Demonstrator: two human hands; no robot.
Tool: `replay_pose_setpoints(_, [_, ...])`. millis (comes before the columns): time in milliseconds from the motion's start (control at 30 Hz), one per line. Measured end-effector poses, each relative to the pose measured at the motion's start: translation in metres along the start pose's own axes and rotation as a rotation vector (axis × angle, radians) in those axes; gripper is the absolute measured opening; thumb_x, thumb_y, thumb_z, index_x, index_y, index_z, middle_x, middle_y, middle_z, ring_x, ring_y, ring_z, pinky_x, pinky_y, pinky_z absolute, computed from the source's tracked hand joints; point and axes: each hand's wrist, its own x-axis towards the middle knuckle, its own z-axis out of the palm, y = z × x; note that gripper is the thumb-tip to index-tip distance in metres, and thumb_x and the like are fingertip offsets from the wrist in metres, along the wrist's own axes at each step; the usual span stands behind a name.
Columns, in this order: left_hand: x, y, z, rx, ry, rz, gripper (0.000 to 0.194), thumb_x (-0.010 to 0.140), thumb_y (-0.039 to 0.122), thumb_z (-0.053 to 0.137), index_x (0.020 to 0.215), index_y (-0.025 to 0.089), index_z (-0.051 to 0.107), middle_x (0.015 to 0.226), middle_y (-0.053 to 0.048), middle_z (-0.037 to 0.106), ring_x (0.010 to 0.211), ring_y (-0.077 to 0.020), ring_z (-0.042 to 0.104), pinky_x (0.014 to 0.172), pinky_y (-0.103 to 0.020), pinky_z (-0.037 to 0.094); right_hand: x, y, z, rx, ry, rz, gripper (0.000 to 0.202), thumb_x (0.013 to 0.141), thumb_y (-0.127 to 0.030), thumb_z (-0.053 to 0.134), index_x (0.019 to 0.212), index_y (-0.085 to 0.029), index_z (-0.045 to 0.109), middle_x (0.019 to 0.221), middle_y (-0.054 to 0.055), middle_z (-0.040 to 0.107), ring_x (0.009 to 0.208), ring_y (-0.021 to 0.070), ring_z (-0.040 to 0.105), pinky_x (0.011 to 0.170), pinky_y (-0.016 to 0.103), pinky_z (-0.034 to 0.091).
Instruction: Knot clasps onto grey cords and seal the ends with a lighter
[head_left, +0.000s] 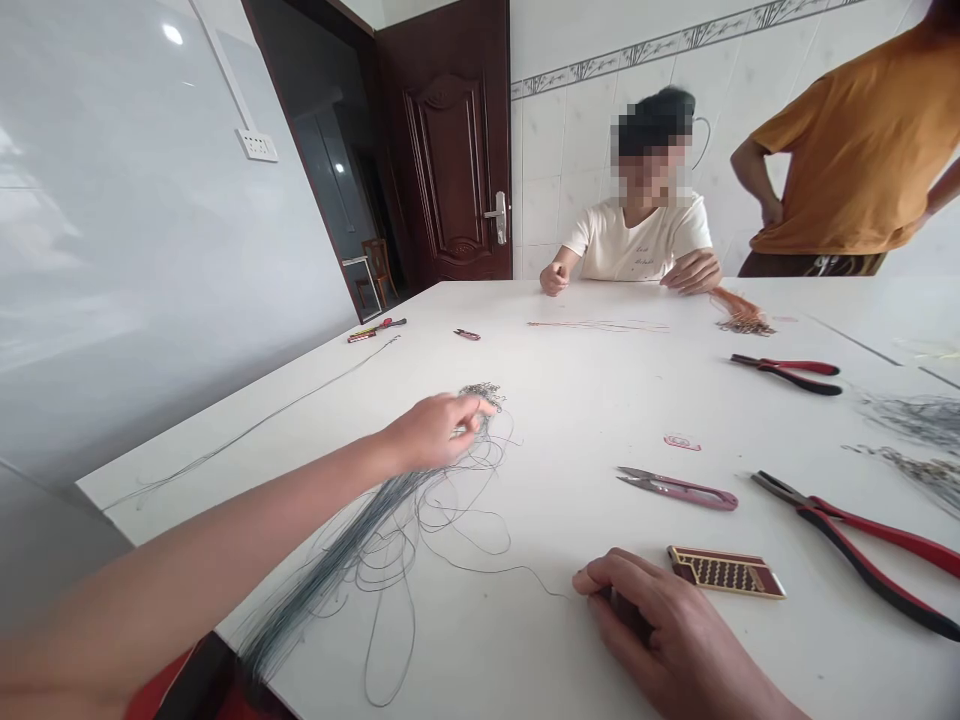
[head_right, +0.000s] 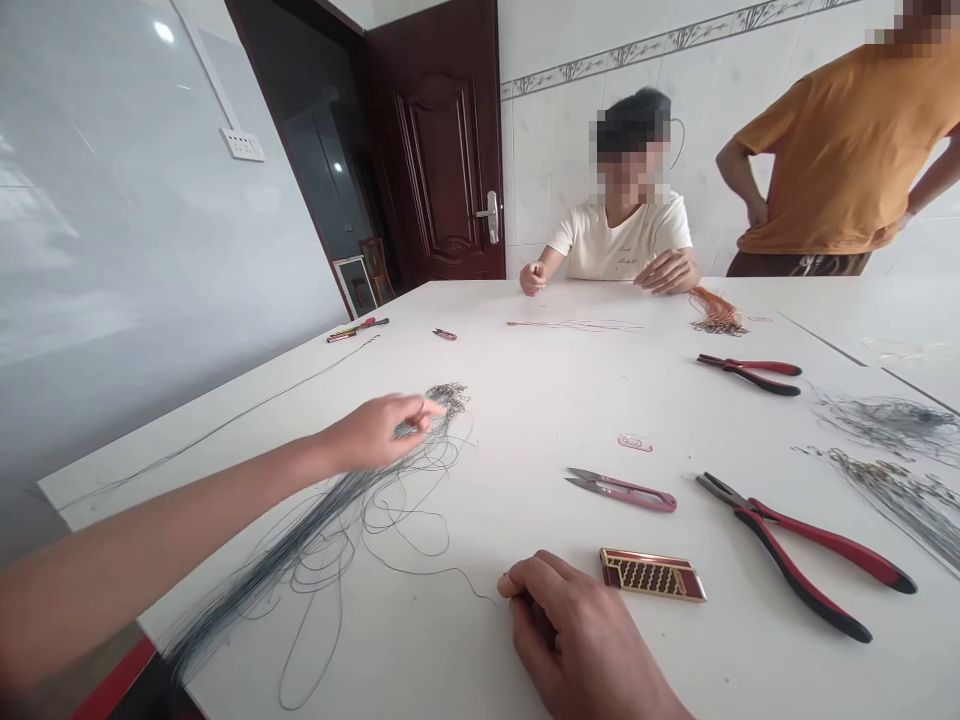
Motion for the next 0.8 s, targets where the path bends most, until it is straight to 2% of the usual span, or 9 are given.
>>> replay_pose_setpoints(67, [0.036, -0.007, 0.003, -0.019, 0.051, -0.100, 0.034, 0.088, 0.025, 0.049, 0.122, 0.020, 0.048, 0.096, -0.003, 0.063, 0.087, -0.0148, 0.059, 0.083, -0.033, 0.048, 0.000, -0.001, 0.000, 0.001, 0.000, 0.005, 0.021, 0.086, -0.016, 0.037, 0.087, -0.022, 0.057, 0.076, 0.000, 0.059, 0.057, 0.0129, 0.053, 0.052, 0.024, 0.042])
replay_pose_setpoints(167, [0.084, -0.012, 0.019, -0.036, 0.069, -0.229, 0.034, 0.089, 0.034, 0.051, 0.117, 0.015, 0.052, 0.107, -0.008, 0.059, 0.090, -0.0168, 0.060, 0.080, -0.037, 0.051, 0.001, -0.003, -0.002, 0.015, 0.008, 0.012, 0.021, 0.085, -0.013, 0.038, 0.086, -0.021, 0.058, 0.076, 0.000, 0.060, 0.057, 0.0131, 0.053, 0.053, 0.024, 0.042])
replay_pose_setpoints(267, [0.111, -0.015, 0.035, -0.042, 0.048, -0.322, 0.033, 0.088, 0.033, 0.052, 0.116, 0.015, 0.053, 0.111, -0.008, 0.058, 0.092, -0.0174, 0.059, 0.080, -0.037, 0.052, 0.003, -0.005, -0.004, 0.028, 0.003, 0.016, 0.021, 0.082, -0.009, 0.040, 0.086, -0.020, 0.058, 0.078, 0.001, 0.062, 0.059, 0.0131, 0.055, 0.054, 0.024, 0.041])
replay_pose_setpoints(400, [0.125, -0.017, 0.044, -0.030, 0.014, -0.414, 0.033, 0.088, 0.033, 0.053, 0.117, 0.016, 0.053, 0.113, -0.009, 0.057, 0.095, -0.0183, 0.059, 0.081, -0.038, 0.052, 0.006, -0.006, -0.007, 0.038, 0.004, 0.019, 0.023, 0.079, -0.005, 0.042, 0.085, -0.020, 0.058, 0.078, 0.000, 0.063, 0.058, 0.0123, 0.054, 0.053, 0.022, 0.040])
replay_pose_setpoints(667, [0.142, -0.007, 0.034, 0.027, -0.057, -0.531, 0.033, 0.087, 0.032, 0.055, 0.115, 0.016, 0.054, 0.115, -0.008, 0.057, 0.099, -0.0195, 0.058, 0.083, -0.039, 0.051, 0.009, -0.002, -0.007, 0.110, -0.006, -0.002, 0.025, 0.075, -0.003, 0.045, 0.085, -0.020, 0.061, 0.076, -0.001, 0.064, 0.056, 0.0102, 0.054, 0.052, 0.020, 0.039])
replay_pose_setpoints(800, [0.147, -0.001, 0.032, 0.026, -0.094, -0.530, 0.032, 0.087, 0.032, 0.055, 0.114, 0.016, 0.054, 0.114, -0.008, 0.057, 0.098, -0.0193, 0.058, 0.083, -0.039, 0.051, 0.009, 0.000, -0.008, 0.123, -0.007, -0.002, 0.026, 0.073, -0.002, 0.046, 0.084, -0.019, 0.061, 0.076, -0.001, 0.064, 0.056, 0.0100, 0.053, 0.052, 0.019, 0.039])
